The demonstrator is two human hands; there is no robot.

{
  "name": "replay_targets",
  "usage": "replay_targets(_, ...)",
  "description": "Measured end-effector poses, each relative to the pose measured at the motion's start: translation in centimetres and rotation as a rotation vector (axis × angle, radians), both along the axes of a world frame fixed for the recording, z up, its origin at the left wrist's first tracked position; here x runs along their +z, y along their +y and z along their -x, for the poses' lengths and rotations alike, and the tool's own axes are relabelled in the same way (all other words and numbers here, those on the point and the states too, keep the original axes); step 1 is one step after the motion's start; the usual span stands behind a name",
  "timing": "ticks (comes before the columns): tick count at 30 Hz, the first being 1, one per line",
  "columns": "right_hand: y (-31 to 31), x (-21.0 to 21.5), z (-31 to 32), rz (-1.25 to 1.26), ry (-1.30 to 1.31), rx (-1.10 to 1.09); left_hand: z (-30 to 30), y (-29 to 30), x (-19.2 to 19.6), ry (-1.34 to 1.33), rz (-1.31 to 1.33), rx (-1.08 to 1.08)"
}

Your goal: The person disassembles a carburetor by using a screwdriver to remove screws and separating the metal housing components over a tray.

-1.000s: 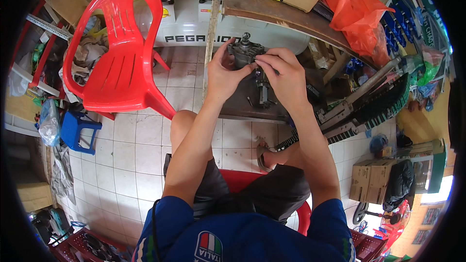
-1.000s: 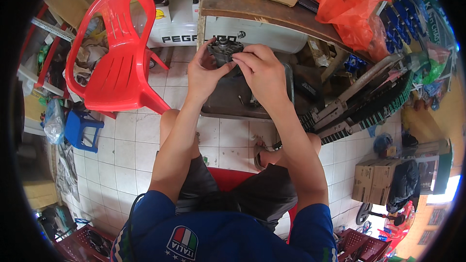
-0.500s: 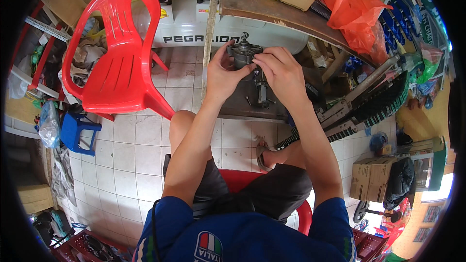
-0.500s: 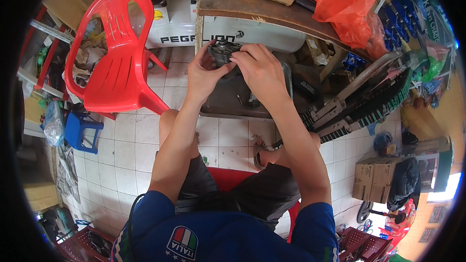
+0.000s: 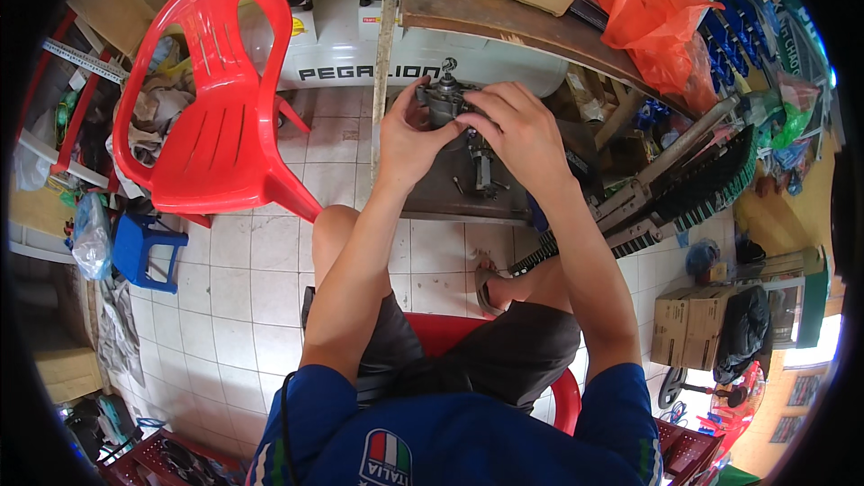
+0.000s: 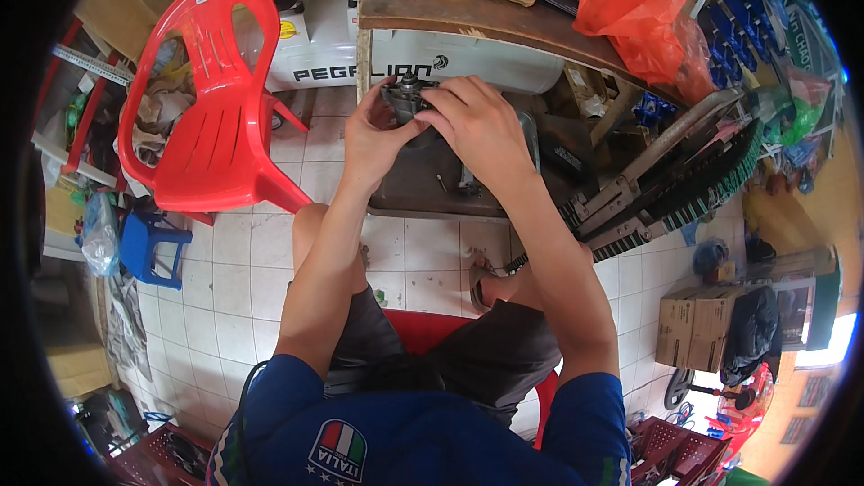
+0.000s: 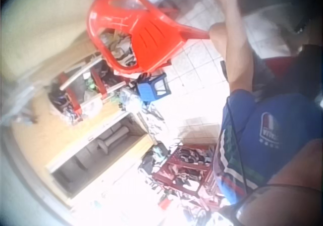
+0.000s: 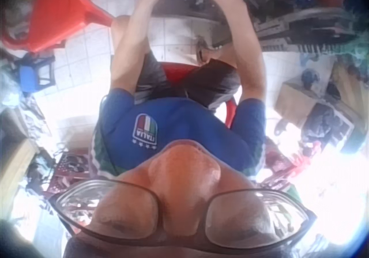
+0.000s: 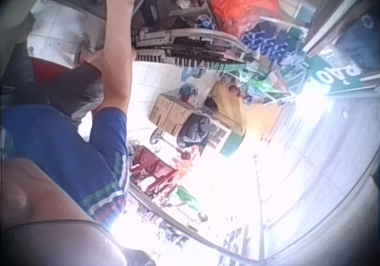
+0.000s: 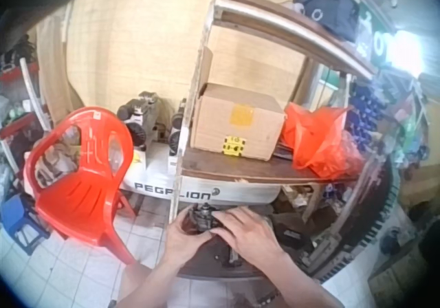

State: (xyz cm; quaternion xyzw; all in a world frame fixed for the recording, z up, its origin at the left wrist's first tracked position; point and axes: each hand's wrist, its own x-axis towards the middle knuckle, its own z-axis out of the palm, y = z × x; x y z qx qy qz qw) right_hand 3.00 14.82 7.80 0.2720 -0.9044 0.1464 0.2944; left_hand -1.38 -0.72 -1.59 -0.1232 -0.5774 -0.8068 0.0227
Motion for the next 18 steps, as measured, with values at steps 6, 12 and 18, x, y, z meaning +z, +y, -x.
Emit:
replay_targets(6,0.54,-0.03,0.16,-0.018,0.004,0.036,-0.3,0.37,0.5,-0.034,0.047,0.004)
replay_targets(12,0.27,-0.38,0.34,-0.013,-0.012,0.008,-0.27,0.36,0.46,-0.061,0.029,0.0)
replay_targets(18,0.14,-0.35,0.09,0.039,-0.014,-0.001,0.15,0.26,-0.28,-0.026,0.032,0.015)
